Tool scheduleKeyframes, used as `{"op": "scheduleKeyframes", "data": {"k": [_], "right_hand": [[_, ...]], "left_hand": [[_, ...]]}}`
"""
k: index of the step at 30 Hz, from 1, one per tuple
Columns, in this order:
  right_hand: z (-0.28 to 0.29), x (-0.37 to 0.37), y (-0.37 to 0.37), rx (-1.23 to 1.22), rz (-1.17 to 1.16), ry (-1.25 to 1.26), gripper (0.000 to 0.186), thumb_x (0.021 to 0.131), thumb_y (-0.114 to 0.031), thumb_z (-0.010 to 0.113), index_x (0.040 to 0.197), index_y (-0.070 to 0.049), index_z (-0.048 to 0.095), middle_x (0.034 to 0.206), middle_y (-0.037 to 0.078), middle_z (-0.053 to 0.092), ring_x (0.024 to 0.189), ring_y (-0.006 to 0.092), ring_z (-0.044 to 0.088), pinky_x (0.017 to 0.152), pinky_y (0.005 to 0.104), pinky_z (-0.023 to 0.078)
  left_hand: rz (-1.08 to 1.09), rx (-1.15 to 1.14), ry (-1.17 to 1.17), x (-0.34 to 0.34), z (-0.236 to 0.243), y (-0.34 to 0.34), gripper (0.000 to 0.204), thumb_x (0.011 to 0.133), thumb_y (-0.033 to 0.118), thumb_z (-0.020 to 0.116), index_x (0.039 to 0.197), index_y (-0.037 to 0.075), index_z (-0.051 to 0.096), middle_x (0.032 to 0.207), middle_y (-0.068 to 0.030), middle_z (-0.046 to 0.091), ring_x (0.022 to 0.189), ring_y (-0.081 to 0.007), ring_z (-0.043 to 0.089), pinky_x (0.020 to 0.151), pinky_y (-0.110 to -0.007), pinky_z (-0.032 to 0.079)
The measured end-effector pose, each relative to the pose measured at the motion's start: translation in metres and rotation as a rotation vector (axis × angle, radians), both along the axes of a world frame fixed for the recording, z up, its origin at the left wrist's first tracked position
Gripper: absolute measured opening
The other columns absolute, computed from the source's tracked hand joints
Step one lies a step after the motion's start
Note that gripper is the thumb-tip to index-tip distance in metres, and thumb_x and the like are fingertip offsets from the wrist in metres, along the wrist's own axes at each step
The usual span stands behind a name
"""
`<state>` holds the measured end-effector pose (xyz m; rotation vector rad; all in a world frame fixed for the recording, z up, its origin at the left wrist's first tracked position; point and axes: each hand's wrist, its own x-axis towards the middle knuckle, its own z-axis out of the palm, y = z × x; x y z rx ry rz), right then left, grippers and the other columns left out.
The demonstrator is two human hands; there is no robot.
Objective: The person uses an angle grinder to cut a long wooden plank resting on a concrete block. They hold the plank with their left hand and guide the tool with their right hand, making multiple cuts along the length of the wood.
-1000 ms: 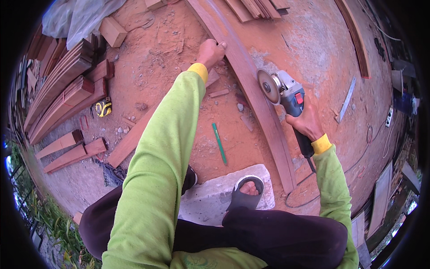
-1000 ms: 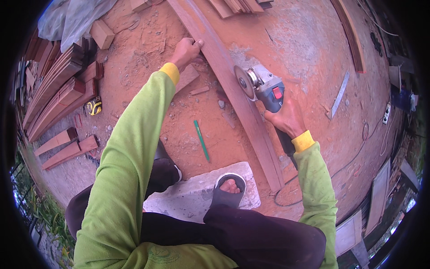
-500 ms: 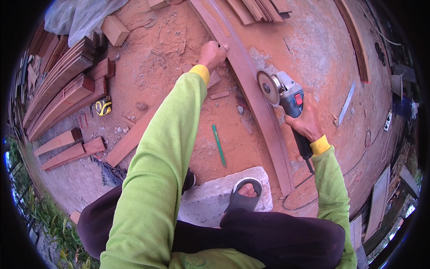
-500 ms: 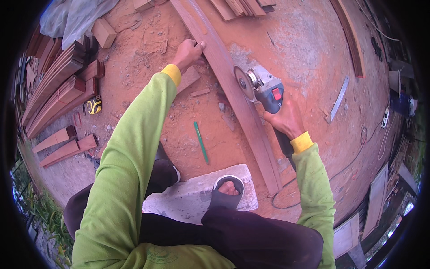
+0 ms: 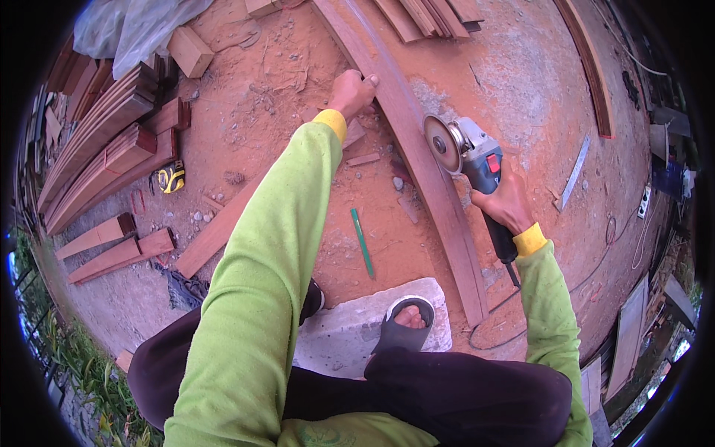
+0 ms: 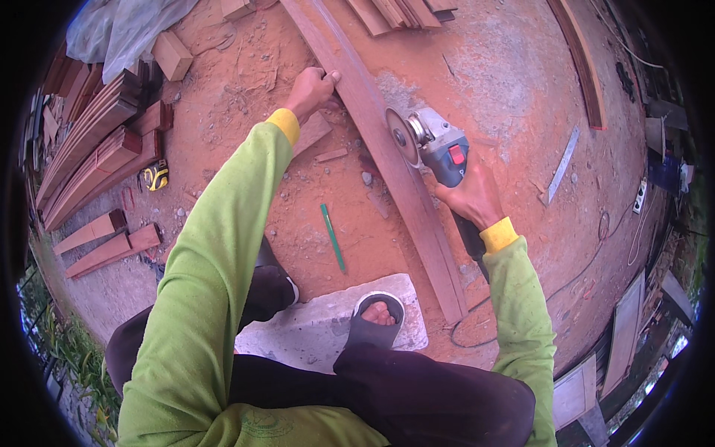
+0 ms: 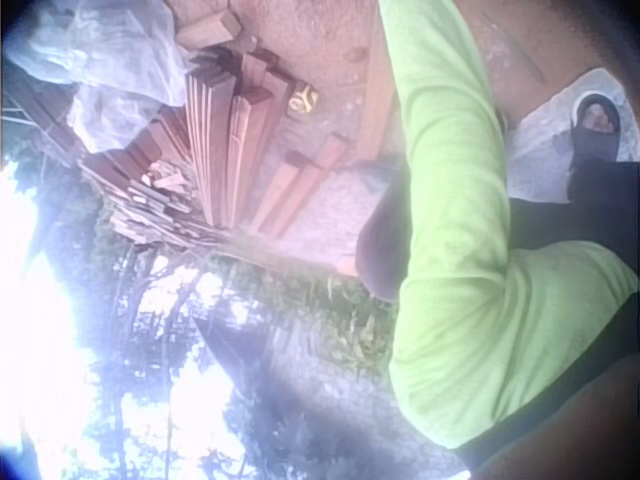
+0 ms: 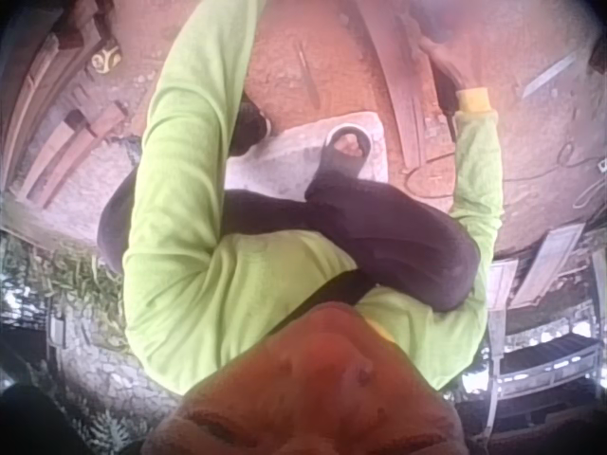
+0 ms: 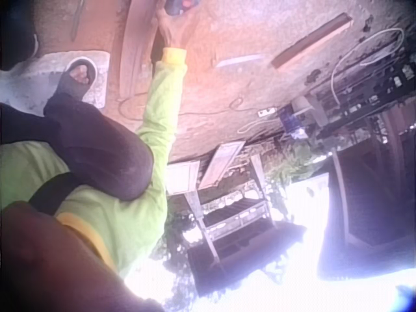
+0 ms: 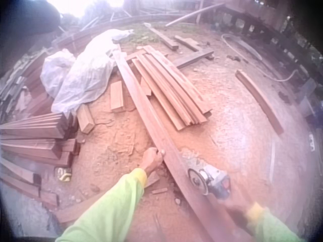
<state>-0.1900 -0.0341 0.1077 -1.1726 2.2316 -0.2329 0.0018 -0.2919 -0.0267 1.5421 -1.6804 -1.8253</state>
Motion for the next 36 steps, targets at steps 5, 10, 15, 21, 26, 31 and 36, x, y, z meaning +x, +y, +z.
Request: {"op": "scheduleKeyframes", "data": {"k": [5,10,15,21,26,31,36], "right_hand": [[0.003,0.001,-0.003,-0.058,0.000,-0.032,0.068,0.062,-0.023,0.074,0.116,0.011,0.052,0.092,0.028,0.066,0.085,0.0401,0.068,0.077,0.0432,0.053],[-0.001,-0.002,-0.003,-0.003,-0.009,-0.023,0.066,0.062,-0.023,0.075,0.114,0.011,0.052,0.091,0.028,0.066,0.084,0.0406,0.068,0.077,0.0433,0.053],[-0.002,-0.001,-0.004,-0.021,-0.007,0.005,0.059,0.062,-0.020,0.073,0.112,0.007,0.054,0.086,0.025,0.067,0.079,0.0366,0.069,0.074,0.0425,0.054],[-0.005,-0.002,-0.007,-0.017,0.000,0.008,0.058,0.062,-0.020,0.072,0.111,0.006,0.054,0.084,0.024,0.067,0.077,0.0384,0.068,0.073,0.0432,0.054],[-0.006,-0.004,-0.006,-0.020,0.009,0.023,0.058,0.062,-0.020,0.073,0.110,0.006,0.053,0.082,0.025,0.066,0.076,0.0387,0.068,0.072,0.0437,0.054],[-0.001,0.001,-0.013,-0.034,0.008,0.006,0.056,0.062,-0.021,0.073,0.107,0.006,0.053,0.080,0.025,0.066,0.074,0.0389,0.067,0.070,0.0444,0.053],[0.000,-0.002,-0.012,-0.056,0.011,0.020,0.055,0.062,-0.022,0.074,0.105,0.007,0.054,0.080,0.025,0.065,0.074,0.0393,0.067,0.070,0.0445,0.053]], "left_hand": [[-0.015,-0.003,-0.014,-0.001,0.006,0.002,0.039,0.096,0.027,0.060,0.094,-0.012,0.065,0.079,-0.0187,0.069,0.062,-0.0261,0.071,0.057,-0.037,0.057],[-0.008,-0.003,-0.007,0.000,0.001,0.001,0.039,0.096,0.027,0.060,0.094,-0.011,0.065,0.079,-0.0186,0.069,0.062,-0.0257,0.071,0.057,-0.036,0.057],[0.006,-0.010,-0.003,-0.002,-0.003,0.002,0.039,0.096,0.027,0.061,0.095,-0.011,0.065,0.080,-0.0185,0.069,0.062,-0.0256,0.071,0.057,-0.036,0.057],[-0.005,-0.015,-0.006,0.000,-0.002,0.000,0.039,0.095,0.027,0.062,0.097,-0.011,0.066,0.080,-0.0190,0.069,0.063,-0.0258,0.071,0.057,-0.036,0.057],[-0.008,-0.010,0.003,-0.001,0.001,0.002,0.039,0.095,0.027,0.061,0.097,-0.012,0.066,0.080,-0.0190,0.069,0.063,-0.0257,0.071,0.058,-0.036,0.058],[-0.007,-0.017,0.002,0.001,-0.004,0.000,0.039,0.095,0.027,0.061,0.097,-0.011,0.066,0.079,-0.0194,0.069,0.063,-0.0255,0.072,0.059,-0.036,0.058],[-0.076,-0.030,-0.026,-0.004,0.007,0.002,0.038,0.099,0.023,0.055,0.102,-0.014,0.062,0.087,-0.0177,0.069,0.063,-0.0228,0.070,0.057,-0.032,0.058]]}}
